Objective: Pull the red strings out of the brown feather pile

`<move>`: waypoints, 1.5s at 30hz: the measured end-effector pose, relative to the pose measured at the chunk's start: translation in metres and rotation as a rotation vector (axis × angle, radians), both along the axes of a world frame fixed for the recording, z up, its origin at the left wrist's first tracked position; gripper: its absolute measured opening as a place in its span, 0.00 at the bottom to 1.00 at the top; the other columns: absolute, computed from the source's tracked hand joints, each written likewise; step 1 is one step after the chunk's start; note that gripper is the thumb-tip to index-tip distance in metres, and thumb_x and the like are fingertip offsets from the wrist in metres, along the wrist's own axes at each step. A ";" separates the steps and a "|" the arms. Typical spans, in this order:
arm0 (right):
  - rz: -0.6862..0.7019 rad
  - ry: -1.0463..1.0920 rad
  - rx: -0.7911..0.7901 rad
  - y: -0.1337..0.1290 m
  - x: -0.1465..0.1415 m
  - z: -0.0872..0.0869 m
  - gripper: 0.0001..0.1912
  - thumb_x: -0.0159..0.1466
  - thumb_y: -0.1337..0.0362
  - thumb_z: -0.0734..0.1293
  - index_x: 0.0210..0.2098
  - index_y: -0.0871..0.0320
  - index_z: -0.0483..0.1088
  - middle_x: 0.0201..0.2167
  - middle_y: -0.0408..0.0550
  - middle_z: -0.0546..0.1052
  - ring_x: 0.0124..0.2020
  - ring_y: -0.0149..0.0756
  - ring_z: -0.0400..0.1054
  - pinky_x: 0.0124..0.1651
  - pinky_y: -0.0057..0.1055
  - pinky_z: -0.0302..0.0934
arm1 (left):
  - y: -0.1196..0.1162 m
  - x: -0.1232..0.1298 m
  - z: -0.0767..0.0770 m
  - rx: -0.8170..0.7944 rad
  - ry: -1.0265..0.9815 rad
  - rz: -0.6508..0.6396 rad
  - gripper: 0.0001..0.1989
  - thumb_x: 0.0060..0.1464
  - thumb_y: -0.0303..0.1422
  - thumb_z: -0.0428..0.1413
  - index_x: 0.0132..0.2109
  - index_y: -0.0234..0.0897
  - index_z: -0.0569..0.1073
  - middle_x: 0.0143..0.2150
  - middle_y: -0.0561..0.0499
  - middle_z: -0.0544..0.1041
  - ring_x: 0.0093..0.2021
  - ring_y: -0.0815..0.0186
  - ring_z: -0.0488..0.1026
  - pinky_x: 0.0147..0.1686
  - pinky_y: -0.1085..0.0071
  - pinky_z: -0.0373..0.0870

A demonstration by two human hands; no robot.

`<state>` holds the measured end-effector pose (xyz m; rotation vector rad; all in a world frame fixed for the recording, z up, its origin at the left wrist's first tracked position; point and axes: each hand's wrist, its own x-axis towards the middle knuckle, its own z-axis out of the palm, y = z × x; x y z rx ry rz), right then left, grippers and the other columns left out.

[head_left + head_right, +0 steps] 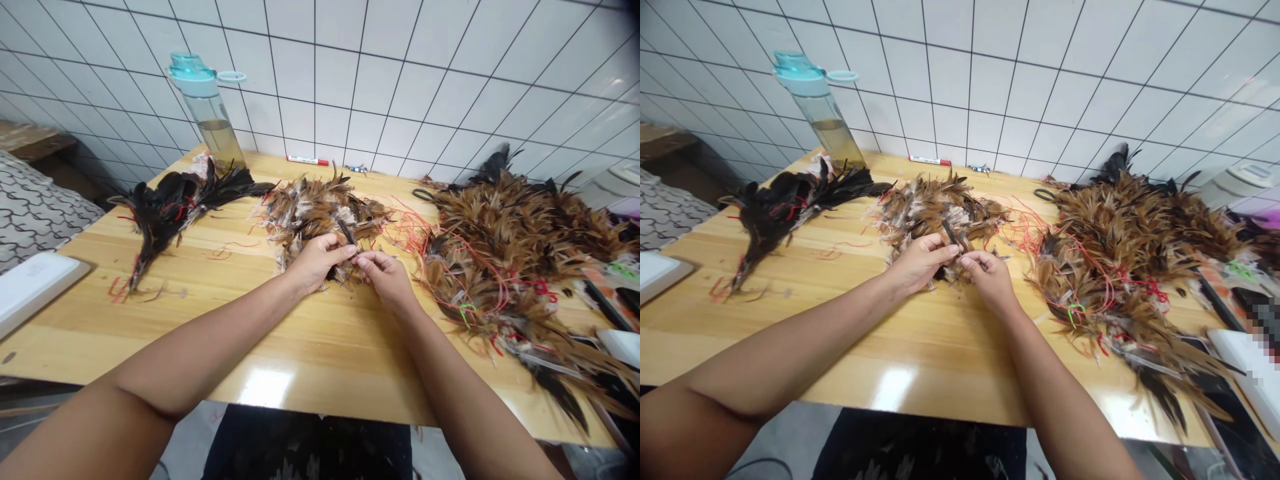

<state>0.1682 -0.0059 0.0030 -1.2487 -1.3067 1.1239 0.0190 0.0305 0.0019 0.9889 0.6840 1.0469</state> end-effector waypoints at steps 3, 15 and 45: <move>0.007 -0.027 0.019 0.000 0.000 0.000 0.15 0.54 0.52 0.68 0.28 0.58 0.73 0.16 0.38 0.66 0.19 0.26 0.55 0.25 0.26 0.54 | 0.000 0.000 0.000 -0.006 0.014 -0.014 0.16 0.40 0.37 0.67 0.32 0.32 0.73 0.27 0.53 0.75 0.27 0.73 0.69 0.31 0.75 0.64; 0.031 -0.108 0.049 0.000 0.000 -0.002 0.16 0.56 0.50 0.67 0.27 0.58 0.71 0.17 0.38 0.65 0.20 0.27 0.57 0.26 0.27 0.54 | -0.003 -0.001 0.001 0.017 0.153 -0.045 0.19 0.38 0.40 0.67 0.30 0.31 0.71 0.27 0.53 0.74 0.28 0.70 0.70 0.33 0.72 0.67; -0.212 -0.056 0.073 0.009 0.020 -0.011 0.15 0.59 0.51 0.65 0.30 0.58 0.71 0.18 0.37 0.64 0.20 0.27 0.55 0.27 0.27 0.51 | 0.013 -0.035 0.032 0.798 0.805 -0.057 0.05 0.53 0.31 0.55 0.33 0.35 0.73 0.29 0.53 0.70 0.29 0.70 0.65 0.32 0.74 0.60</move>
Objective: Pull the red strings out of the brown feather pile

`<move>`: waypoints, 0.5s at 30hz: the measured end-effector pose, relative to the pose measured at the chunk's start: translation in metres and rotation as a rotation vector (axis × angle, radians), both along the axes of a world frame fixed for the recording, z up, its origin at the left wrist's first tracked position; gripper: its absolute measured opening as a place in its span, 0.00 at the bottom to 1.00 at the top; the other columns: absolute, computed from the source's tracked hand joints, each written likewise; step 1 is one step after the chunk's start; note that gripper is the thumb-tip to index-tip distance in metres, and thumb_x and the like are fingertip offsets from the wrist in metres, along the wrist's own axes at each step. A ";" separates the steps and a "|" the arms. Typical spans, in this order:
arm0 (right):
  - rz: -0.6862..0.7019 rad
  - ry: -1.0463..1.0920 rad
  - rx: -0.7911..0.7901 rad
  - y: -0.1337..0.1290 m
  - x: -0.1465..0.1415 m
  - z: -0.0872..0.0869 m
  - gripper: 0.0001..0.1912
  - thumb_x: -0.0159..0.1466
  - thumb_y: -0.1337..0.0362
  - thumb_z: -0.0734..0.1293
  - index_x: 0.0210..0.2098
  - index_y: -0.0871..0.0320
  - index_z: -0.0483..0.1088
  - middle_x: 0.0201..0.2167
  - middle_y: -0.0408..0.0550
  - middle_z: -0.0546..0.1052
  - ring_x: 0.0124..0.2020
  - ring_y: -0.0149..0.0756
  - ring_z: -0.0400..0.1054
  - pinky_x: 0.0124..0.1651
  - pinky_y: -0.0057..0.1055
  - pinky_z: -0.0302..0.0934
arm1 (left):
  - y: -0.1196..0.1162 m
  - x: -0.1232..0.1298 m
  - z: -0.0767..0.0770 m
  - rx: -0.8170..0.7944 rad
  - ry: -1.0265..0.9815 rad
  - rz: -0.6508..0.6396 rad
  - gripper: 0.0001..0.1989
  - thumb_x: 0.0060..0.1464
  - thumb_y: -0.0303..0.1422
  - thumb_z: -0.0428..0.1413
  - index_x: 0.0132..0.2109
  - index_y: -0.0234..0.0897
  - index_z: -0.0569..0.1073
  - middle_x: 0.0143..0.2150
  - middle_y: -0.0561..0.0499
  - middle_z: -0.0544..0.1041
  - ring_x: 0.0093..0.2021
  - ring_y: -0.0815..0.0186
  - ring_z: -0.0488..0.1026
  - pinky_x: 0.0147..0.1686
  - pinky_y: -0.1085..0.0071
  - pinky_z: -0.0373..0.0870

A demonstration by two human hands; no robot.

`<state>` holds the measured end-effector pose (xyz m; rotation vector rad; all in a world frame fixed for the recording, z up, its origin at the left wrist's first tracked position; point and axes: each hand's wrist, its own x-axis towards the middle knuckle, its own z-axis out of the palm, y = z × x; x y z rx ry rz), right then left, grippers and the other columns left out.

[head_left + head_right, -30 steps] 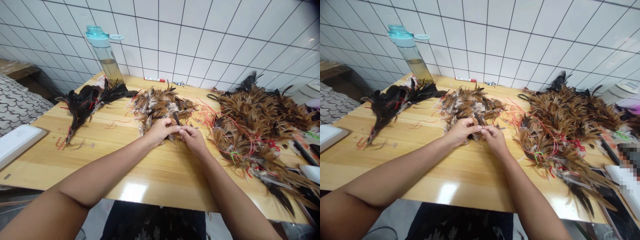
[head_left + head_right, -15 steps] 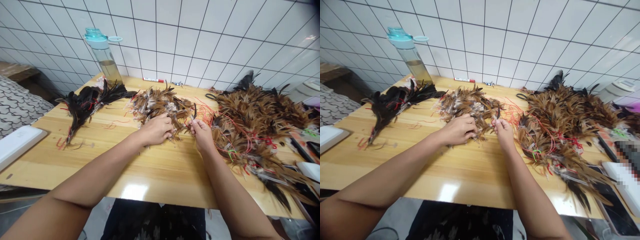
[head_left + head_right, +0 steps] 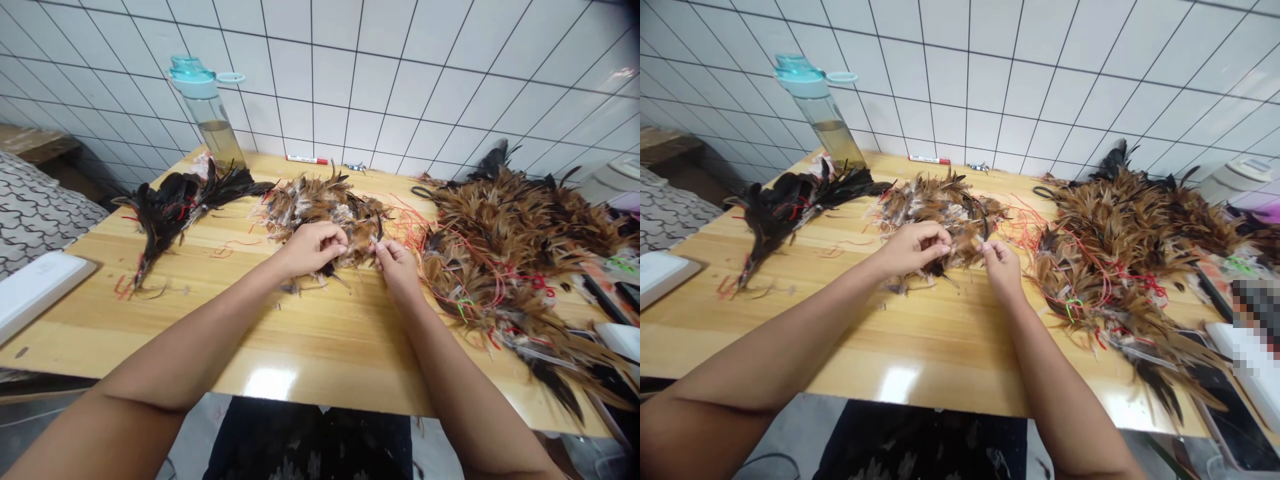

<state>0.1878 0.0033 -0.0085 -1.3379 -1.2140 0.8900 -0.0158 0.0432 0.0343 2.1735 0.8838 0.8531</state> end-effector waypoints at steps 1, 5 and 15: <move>0.003 -0.002 0.003 0.000 0.000 -0.001 0.15 0.59 0.51 0.65 0.30 0.58 0.72 0.18 0.38 0.64 0.20 0.27 0.56 0.27 0.27 0.50 | 0.000 0.001 0.000 -0.094 -0.074 0.031 0.05 0.52 0.33 0.56 0.33 0.34 0.72 0.27 0.54 0.69 0.27 0.71 0.64 0.30 0.74 0.59; 0.022 0.003 -0.015 -0.001 -0.004 -0.005 0.16 0.59 0.51 0.64 0.31 0.58 0.73 0.18 0.38 0.63 0.20 0.27 0.54 0.26 0.26 0.49 | -0.005 0.010 -0.006 -0.458 -0.305 0.042 0.12 0.48 0.37 0.59 0.32 0.35 0.66 0.26 0.55 0.70 0.25 0.73 0.64 0.28 0.75 0.59; 0.074 -0.003 -0.049 -0.007 -0.020 0.000 0.15 0.55 0.52 0.66 0.29 0.59 0.73 0.18 0.39 0.64 0.21 0.28 0.54 0.26 0.27 0.51 | -0.016 0.028 -0.025 -0.632 -0.478 0.086 0.14 0.44 0.37 0.62 0.33 0.33 0.68 0.31 0.53 0.72 0.31 0.72 0.67 0.34 0.74 0.62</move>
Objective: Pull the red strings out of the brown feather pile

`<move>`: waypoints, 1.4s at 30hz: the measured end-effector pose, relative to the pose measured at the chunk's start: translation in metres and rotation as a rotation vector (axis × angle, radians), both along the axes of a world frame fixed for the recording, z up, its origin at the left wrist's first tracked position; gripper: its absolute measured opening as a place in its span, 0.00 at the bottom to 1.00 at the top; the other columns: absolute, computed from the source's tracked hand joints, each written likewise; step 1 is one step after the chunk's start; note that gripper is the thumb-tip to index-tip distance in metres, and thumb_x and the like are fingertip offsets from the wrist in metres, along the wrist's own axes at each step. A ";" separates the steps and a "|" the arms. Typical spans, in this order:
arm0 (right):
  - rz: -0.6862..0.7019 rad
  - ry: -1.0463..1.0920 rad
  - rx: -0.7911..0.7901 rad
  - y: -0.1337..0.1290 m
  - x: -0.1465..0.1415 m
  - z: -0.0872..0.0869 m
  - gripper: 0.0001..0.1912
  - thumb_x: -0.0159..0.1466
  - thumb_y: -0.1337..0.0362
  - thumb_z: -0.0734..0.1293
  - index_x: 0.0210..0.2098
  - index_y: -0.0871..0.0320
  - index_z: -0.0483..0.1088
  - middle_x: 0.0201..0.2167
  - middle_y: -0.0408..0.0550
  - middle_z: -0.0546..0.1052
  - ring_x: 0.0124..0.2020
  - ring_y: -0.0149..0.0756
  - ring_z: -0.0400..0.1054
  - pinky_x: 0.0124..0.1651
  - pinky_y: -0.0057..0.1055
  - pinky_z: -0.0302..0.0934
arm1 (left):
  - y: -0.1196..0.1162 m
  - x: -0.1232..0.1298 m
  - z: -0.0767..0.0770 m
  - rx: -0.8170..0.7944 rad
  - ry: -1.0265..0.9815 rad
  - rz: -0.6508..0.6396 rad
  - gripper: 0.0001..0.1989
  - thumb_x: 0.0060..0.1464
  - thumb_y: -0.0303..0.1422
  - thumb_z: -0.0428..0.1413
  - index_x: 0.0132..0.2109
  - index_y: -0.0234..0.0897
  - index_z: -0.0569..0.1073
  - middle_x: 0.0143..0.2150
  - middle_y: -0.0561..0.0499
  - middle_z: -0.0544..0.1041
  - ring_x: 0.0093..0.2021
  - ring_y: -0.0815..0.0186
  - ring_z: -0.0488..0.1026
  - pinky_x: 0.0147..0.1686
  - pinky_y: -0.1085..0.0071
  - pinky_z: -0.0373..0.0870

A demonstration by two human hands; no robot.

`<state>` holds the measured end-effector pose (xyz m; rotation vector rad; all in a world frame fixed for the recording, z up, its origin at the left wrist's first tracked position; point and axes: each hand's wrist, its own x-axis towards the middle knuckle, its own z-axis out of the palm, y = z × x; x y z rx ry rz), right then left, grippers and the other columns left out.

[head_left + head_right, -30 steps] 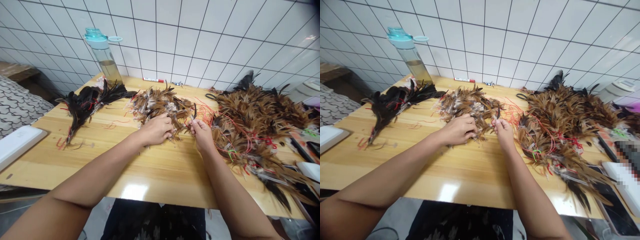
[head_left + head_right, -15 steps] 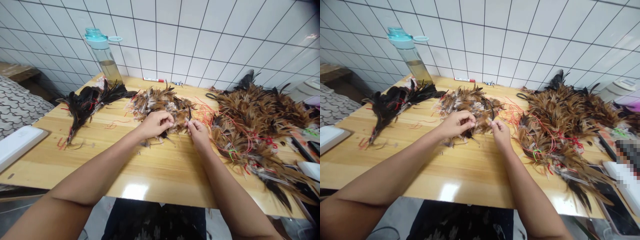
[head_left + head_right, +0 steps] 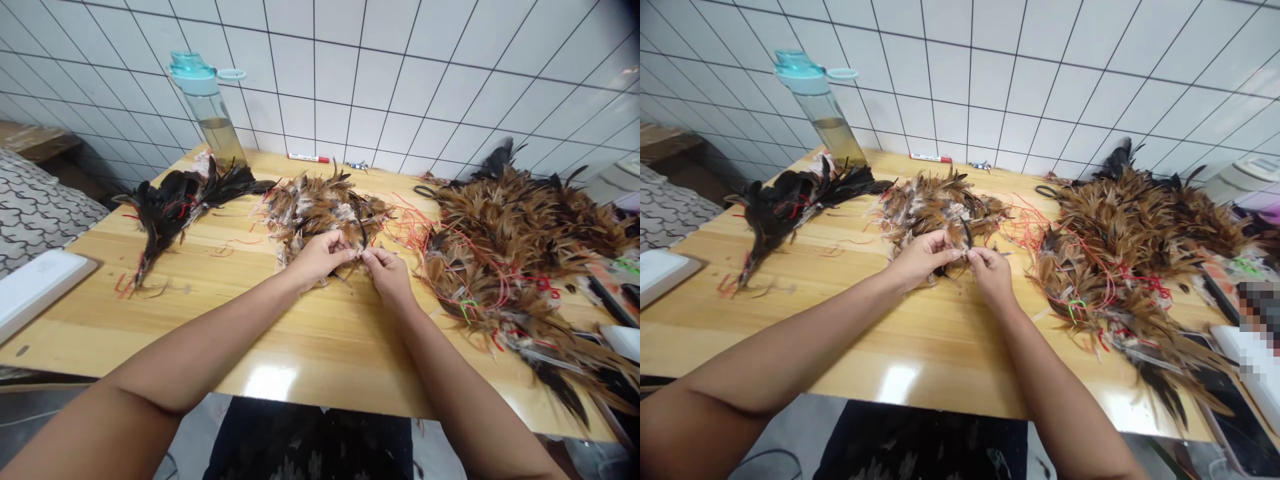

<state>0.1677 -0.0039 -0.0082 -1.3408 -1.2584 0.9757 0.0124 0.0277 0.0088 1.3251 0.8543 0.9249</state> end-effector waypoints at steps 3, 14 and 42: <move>0.028 -0.041 0.034 0.000 0.000 0.001 0.14 0.55 0.54 0.65 0.27 0.59 0.73 0.18 0.39 0.63 0.22 0.28 0.55 0.27 0.27 0.51 | 0.001 -0.001 -0.001 0.023 0.017 0.027 0.13 0.44 0.36 0.62 0.32 0.33 0.68 0.29 0.55 0.70 0.30 0.72 0.66 0.32 0.75 0.61; 0.085 -0.156 0.112 -0.002 -0.003 0.002 0.12 0.58 0.56 0.63 0.25 0.58 0.70 0.21 0.42 0.69 0.25 0.31 0.60 0.31 0.28 0.56 | 0.002 0.000 0.000 0.001 -0.042 -0.021 0.11 0.46 0.34 0.61 0.34 0.34 0.67 0.28 0.55 0.70 0.28 0.73 0.66 0.30 0.77 0.61; -0.135 -0.665 0.296 -0.010 -0.001 0.005 0.12 0.64 0.61 0.60 0.32 0.56 0.74 0.31 0.51 0.76 0.34 0.39 0.67 0.40 0.34 0.59 | -0.005 -0.001 0.006 0.226 0.324 0.030 0.10 0.48 0.38 0.59 0.31 0.34 0.72 0.25 0.54 0.71 0.24 0.72 0.63 0.25 0.76 0.58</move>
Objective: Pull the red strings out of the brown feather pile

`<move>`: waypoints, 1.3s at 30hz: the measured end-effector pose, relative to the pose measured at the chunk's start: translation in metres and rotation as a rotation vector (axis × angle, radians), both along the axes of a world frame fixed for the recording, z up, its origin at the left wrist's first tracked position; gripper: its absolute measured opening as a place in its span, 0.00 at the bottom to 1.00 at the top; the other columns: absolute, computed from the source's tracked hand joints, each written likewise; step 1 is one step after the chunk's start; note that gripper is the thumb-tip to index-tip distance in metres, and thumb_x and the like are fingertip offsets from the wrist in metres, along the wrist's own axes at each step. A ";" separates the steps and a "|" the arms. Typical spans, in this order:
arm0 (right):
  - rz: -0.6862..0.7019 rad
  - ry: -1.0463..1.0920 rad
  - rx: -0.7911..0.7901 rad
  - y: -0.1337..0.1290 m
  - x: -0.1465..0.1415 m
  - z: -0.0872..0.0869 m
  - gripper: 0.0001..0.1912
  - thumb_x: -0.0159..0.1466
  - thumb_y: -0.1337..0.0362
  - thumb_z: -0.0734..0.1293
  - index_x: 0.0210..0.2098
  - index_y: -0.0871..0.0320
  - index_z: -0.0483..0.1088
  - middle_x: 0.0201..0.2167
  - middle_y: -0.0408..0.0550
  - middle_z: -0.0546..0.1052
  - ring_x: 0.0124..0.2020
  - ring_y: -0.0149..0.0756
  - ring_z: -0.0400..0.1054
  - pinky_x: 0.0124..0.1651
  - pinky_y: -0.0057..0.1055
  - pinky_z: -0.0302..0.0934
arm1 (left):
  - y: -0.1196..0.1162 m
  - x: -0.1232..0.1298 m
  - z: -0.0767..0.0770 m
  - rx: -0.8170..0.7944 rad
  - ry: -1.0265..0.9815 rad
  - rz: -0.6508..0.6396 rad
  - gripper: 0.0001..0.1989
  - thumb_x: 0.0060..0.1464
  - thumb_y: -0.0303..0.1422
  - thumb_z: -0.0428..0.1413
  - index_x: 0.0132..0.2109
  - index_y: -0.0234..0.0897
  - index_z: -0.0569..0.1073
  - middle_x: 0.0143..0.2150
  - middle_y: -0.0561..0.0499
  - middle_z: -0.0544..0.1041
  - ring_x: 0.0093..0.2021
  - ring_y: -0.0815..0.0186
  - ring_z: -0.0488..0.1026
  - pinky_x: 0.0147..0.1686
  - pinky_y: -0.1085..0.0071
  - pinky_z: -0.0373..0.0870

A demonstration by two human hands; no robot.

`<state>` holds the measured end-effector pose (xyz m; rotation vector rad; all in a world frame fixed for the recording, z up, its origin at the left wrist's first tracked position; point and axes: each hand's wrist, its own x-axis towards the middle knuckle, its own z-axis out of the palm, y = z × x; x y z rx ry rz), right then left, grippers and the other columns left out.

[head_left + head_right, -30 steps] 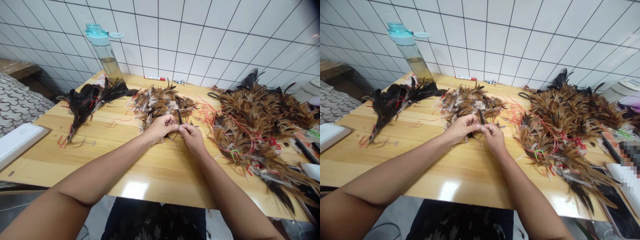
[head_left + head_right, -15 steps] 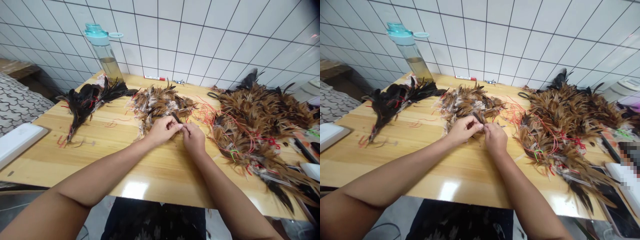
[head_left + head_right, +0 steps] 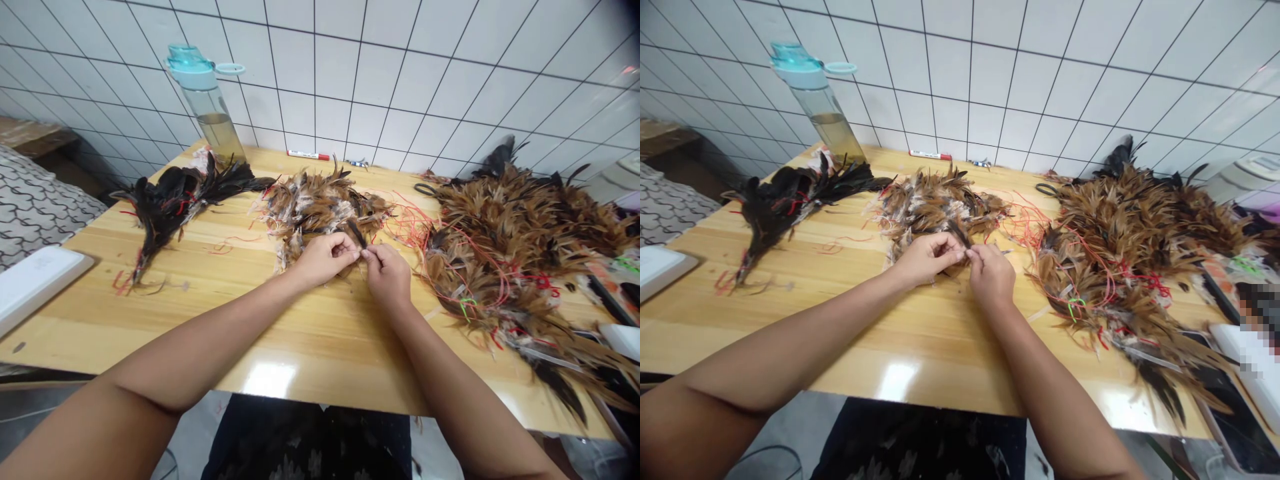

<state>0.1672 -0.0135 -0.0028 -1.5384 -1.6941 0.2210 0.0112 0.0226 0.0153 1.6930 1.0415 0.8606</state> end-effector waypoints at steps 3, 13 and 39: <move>-0.016 0.250 -0.077 0.005 0.004 -0.002 0.11 0.62 0.59 0.62 0.31 0.57 0.74 0.27 0.47 0.75 0.29 0.36 0.65 0.36 0.32 0.59 | 0.001 0.000 -0.001 -0.081 -0.130 0.011 0.10 0.47 0.38 0.60 0.31 0.34 0.71 0.23 0.56 0.68 0.23 0.74 0.61 0.24 0.77 0.56; -0.011 0.605 -0.204 0.007 0.001 -0.001 0.15 0.57 0.54 0.64 0.31 0.60 0.74 0.17 0.38 0.62 0.21 0.28 0.52 0.25 0.27 0.49 | 0.005 0.003 -0.006 -0.318 -0.521 0.000 0.14 0.44 0.35 0.64 0.32 0.34 0.66 0.25 0.54 0.73 0.26 0.73 0.68 0.28 0.77 0.63; 0.168 0.645 -0.299 0.006 -0.003 -0.006 0.14 0.56 0.53 0.65 0.24 0.57 0.65 0.17 0.38 0.62 0.20 0.27 0.52 0.24 0.26 0.49 | 0.005 0.003 -0.010 -0.289 -0.454 -0.034 0.14 0.42 0.36 0.65 0.32 0.34 0.70 0.28 0.55 0.71 0.28 0.74 0.67 0.32 0.76 0.63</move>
